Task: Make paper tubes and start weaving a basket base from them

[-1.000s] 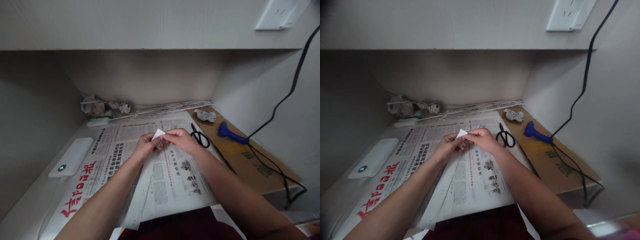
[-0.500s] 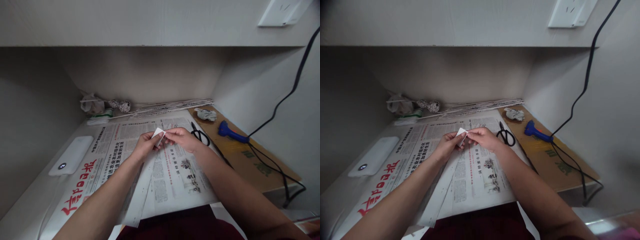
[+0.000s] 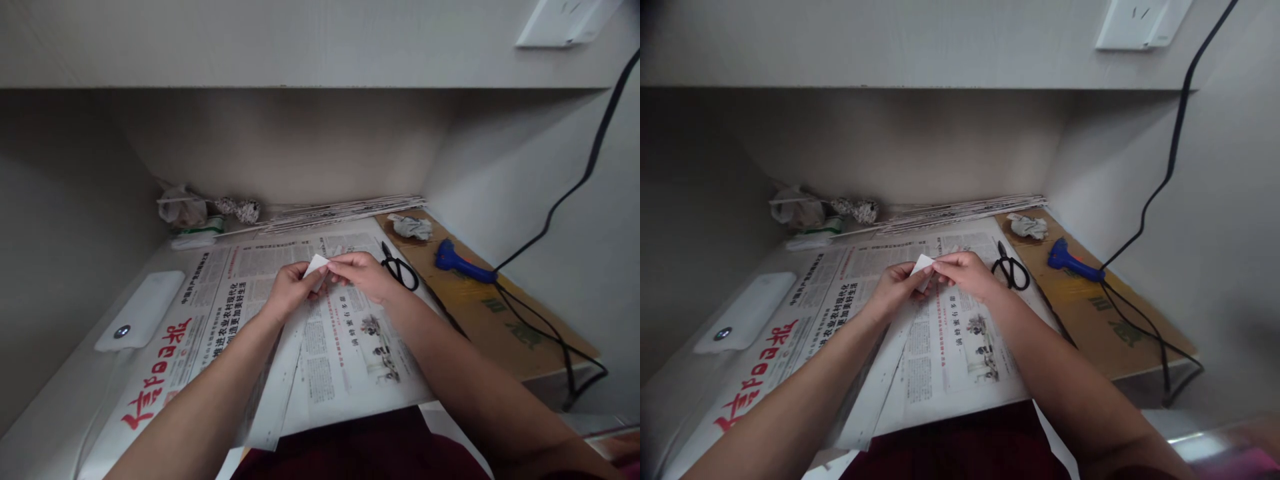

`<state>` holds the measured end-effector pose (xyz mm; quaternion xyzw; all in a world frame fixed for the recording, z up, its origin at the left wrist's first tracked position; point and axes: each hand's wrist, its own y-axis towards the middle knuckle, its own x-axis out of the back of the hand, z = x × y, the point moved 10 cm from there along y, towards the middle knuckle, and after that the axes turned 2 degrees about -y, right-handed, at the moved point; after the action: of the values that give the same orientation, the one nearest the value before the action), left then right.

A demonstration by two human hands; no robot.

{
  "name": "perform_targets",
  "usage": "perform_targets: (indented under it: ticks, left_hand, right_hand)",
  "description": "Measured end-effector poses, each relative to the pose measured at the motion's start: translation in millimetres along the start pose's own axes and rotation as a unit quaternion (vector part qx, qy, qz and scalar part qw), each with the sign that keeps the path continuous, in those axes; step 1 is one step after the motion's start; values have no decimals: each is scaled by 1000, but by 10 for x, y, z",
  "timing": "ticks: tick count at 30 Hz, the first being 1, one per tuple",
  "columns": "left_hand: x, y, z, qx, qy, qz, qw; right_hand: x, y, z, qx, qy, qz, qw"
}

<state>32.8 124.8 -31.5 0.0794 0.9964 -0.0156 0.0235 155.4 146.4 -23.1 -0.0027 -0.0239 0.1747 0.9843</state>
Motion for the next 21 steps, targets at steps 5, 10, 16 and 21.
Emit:
perform_targets:
  ticks: [5,10,16,21]
  left_hand:
    - [-42,-18,-15,-4,-2,13,1000]
    - [-52,-35,-13,-1,20,8,1000]
    - [-82,-42,15,-6,47,23,999]
    - [-91,-41,42,-3,47,27,999]
  right_hand:
    - [23,0,4,-13,11,-14,1000]
    - [44,10,-4,-21,32,-34,999]
    - [82,6,-22,-35,53,-64,996]
    - [105,11,-35,-35,49,-76,995]
